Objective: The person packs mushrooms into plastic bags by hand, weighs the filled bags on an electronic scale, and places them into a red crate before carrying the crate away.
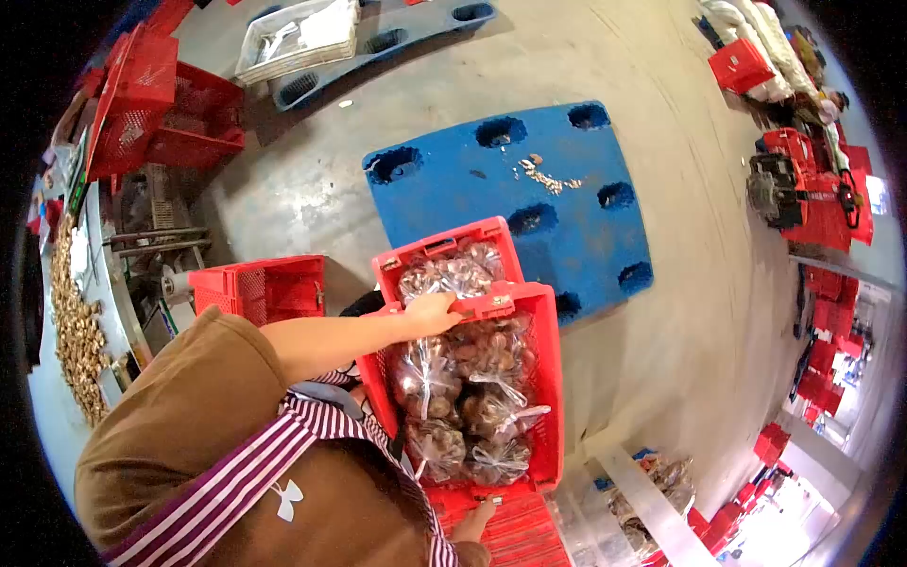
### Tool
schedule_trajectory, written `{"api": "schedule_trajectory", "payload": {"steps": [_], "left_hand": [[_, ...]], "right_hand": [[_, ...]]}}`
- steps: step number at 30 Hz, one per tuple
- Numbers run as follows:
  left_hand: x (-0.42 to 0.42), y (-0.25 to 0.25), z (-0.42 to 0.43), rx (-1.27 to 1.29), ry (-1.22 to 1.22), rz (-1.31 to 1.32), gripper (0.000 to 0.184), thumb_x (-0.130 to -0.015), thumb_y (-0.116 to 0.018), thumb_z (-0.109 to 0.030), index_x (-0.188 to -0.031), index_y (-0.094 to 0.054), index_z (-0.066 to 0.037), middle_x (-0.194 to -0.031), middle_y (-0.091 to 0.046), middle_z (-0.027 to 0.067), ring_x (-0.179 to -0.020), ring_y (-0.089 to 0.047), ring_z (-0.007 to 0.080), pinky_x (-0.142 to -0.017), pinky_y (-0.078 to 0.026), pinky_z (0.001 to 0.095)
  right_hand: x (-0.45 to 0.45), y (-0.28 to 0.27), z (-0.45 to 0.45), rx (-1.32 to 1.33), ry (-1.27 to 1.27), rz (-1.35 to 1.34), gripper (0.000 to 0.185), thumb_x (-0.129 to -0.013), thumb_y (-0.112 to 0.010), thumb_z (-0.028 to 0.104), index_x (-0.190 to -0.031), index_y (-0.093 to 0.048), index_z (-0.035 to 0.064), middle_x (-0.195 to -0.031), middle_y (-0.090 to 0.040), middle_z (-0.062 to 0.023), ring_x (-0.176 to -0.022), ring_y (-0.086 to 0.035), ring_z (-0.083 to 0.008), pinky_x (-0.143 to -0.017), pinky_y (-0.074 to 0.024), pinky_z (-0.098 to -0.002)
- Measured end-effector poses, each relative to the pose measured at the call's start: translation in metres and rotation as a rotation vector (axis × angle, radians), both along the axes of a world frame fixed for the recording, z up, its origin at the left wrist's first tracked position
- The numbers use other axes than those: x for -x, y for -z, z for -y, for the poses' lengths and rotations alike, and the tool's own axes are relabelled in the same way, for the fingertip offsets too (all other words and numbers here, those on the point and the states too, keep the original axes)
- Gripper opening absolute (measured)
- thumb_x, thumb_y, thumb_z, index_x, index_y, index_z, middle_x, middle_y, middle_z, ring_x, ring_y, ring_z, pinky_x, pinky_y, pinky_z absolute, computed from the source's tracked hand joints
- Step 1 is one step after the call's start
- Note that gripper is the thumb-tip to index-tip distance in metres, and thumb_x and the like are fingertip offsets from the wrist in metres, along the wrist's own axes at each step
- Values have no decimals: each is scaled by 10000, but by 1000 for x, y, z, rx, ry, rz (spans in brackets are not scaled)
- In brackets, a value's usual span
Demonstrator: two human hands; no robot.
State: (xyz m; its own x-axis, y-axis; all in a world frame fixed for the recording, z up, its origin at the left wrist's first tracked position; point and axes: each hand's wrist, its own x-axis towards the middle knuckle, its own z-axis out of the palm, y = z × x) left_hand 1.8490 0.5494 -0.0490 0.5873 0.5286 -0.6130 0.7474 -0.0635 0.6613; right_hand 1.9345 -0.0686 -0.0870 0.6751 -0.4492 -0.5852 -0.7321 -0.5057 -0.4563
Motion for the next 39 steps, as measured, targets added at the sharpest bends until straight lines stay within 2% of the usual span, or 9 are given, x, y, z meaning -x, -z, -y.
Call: {"api": "schedule_trajectory", "payload": {"steps": [5, 6, 14, 19, 27, 37, 39], "left_hand": [[8, -25, -37, 9, -30, 43, 373, -850, -603, -314, -1079, -613, -21, -994, -685, 231, -968, -656, 394, -843, -506, 506], [6, -23, -44, -12, -61, 59, 370, -862, -616, -328, -1038, -593, -3, -947, -671, 252, -926, -649, 417, -813, -495, 526], [0, 7, -93, -36, -137, 109, 388, -859, -628, -317, -1064, -567, 6, -953, -674, 246, -922, -648, 428, -805, -499, 525], [4, 20, -103, 30, -132, -3, 391, -859, -626, -300, -1096, -552, 3, -971, -675, 242, -932, -650, 421, -812, -502, 530], [4, 30, -107, 43, -111, 12, 357, -864, -619, -282, -1084, -547, -11, -968, -673, 241, -943, -645, 427, -828, -492, 531], [-1, 27, -113, -64, -107, 43, 348, -859, -632, -281, -1068, -596, -6, -937, -677, 237, -916, -656, 407, -808, -497, 515], [-2, 21, -113, -94, -96, -15, 294, -846, -618, -277, -1019, -617, -39, -993, -678, 208, -964, -650, 389, -835, -504, 500]], "right_hand": [[-18, 1, -27, 40, -36, -3, 285, -951, -619, 208, -1149, -606, 2, -911, -602, -70, -814, -568, -183, -702, -481, -364], [-23, 4, -36, 44, -38, -2, 287, -951, -619, 208, -1150, -605, 2, -913, -603, -70, -816, -568, -183, -704, -481, -365], [-59, 8, -84, 75, -86, 9, 302, -949, -622, 209, -1164, -603, -2, -929, -609, -78, -832, -573, -191, -717, -484, -369], [-70, 0, -94, 86, -103, 21, 312, -947, -623, 209, -1173, -601, -5, -939, -613, -82, -842, -576, -195, -725, -486, -372], [-64, -2, -107, 87, -76, 22, 327, -945, -625, 210, -1186, -599, -10, -956, -619, -90, -857, -582, -202, -738, -490, -376], [-59, 12, -110, 44, -30, 18, 347, -943, -628, 211, -1204, -596, -15, -976, -626, -99, -877, -588, -211, -755, -494, -382], [-59, 16, -108, 28, -17, 19, 351, -942, -628, 211, -1207, -596, -16, -980, -628, -100, -881, -589, -213, -758, -495, -383]]}}
